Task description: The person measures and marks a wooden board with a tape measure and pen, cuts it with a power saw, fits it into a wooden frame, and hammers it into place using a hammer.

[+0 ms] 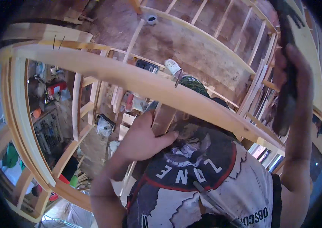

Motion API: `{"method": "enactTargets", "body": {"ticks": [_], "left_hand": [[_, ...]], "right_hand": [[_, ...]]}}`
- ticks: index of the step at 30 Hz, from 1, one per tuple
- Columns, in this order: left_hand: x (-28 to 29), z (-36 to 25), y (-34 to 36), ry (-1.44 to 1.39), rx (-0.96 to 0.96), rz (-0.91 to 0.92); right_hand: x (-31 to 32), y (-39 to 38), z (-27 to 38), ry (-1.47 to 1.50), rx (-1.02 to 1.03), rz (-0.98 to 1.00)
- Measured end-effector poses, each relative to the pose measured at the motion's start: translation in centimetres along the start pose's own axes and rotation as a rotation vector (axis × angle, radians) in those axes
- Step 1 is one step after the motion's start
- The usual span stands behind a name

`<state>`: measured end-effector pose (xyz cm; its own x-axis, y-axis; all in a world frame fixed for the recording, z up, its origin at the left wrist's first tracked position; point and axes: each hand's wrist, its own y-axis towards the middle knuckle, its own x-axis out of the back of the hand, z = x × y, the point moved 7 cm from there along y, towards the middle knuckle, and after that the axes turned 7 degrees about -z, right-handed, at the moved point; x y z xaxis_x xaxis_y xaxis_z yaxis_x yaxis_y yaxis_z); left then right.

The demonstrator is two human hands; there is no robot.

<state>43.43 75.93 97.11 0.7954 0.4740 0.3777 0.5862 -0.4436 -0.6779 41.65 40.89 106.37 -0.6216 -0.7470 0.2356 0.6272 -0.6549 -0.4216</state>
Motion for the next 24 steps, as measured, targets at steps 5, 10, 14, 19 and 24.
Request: {"method": "enactTargets", "body": {"ticks": [5,10,14,19,24], "left_hand": [[0.2,0.9,-0.3,0.005,-0.137,-0.079],[-0.1,-0.8,0.6,0.029,-0.144,0.002],[-0.1,-2.1,1.7,-0.112,-0.29,-0.022],[-0.6,-3.8,3.7,-0.183,-0.329,-0.034],[-0.8,-3.8,3.9,-0.202,-0.385,-0.049]], "right_hand": [[-7.4,-6.9,-2.5,-0.37,-0.055,0.647],[-7.1,-8.2,-2.9,0.08,-0.105,0.546],[-6.3,-6.3,-3.8,0.416,-0.159,0.73],[-4.4,-3.0,-4.3,0.616,-0.193,0.725],[-4.7,-3.1,-4.0,0.596,-0.179,0.739]]}}
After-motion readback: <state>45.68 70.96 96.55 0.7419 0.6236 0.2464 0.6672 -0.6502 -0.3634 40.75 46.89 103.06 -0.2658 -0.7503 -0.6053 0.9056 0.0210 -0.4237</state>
